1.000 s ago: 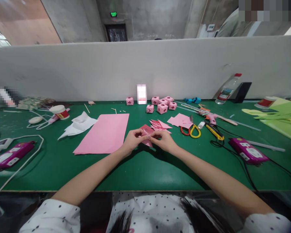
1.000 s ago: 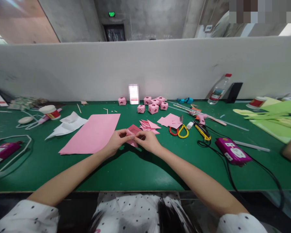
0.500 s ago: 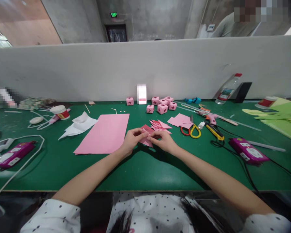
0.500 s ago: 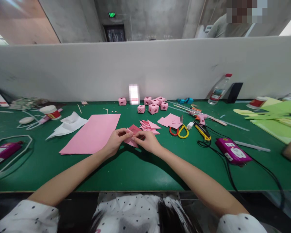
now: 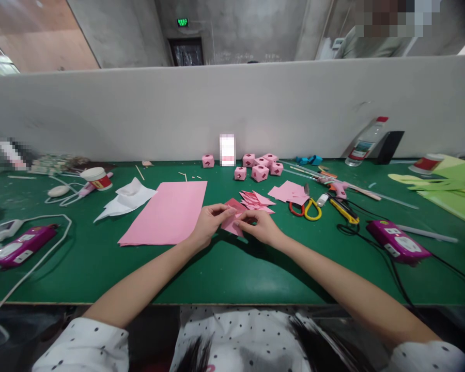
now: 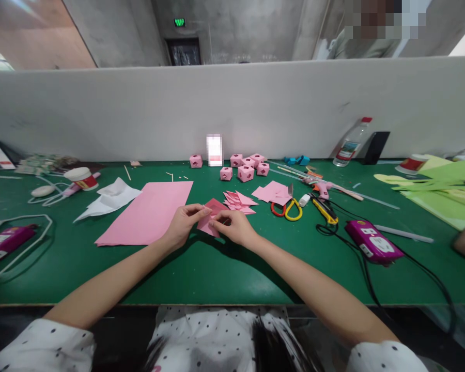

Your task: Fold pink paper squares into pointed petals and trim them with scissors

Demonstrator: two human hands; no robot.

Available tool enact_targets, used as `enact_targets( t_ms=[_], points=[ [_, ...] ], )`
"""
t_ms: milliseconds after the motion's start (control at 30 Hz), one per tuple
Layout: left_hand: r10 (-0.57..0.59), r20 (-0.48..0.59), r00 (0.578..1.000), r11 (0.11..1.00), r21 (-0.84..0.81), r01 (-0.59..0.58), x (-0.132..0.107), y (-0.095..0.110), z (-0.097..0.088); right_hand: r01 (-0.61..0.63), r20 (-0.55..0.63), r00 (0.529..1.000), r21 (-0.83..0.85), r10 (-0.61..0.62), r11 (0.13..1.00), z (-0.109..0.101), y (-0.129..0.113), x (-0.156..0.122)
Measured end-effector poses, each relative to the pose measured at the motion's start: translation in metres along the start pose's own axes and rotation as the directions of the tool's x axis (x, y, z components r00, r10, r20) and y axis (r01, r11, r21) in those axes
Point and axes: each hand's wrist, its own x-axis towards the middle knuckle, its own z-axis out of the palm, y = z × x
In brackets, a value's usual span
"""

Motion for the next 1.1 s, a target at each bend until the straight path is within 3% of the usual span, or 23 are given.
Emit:
enact_targets(
  t_ms=[367,700,1100],
  points=[
    [0.021,0.033,0.999,1.0,-0.01,-0.021,-0.0002,-0.003,-0.0003,0.007,0.015,1.0,-0.011,-0.007,1.0,-0.0007,-0.0004,-0.0001],
    [-0.052,0.078,0.996,0.995,-0.08,0.058,-0.0011,-0.0017,-0.0012,-0.011,0.005,1.0,0.014,0.011,1.0,0.0011,0.0006,-0.0003],
    [0.055,0.011,0.998,0.996,0.064,-0.056,0.0019,0.0001,-0.008,-0.006,0.039,0.999,0.01,0.006,1.0,0.0012,-0.0004,-0.0021]
  ],
)
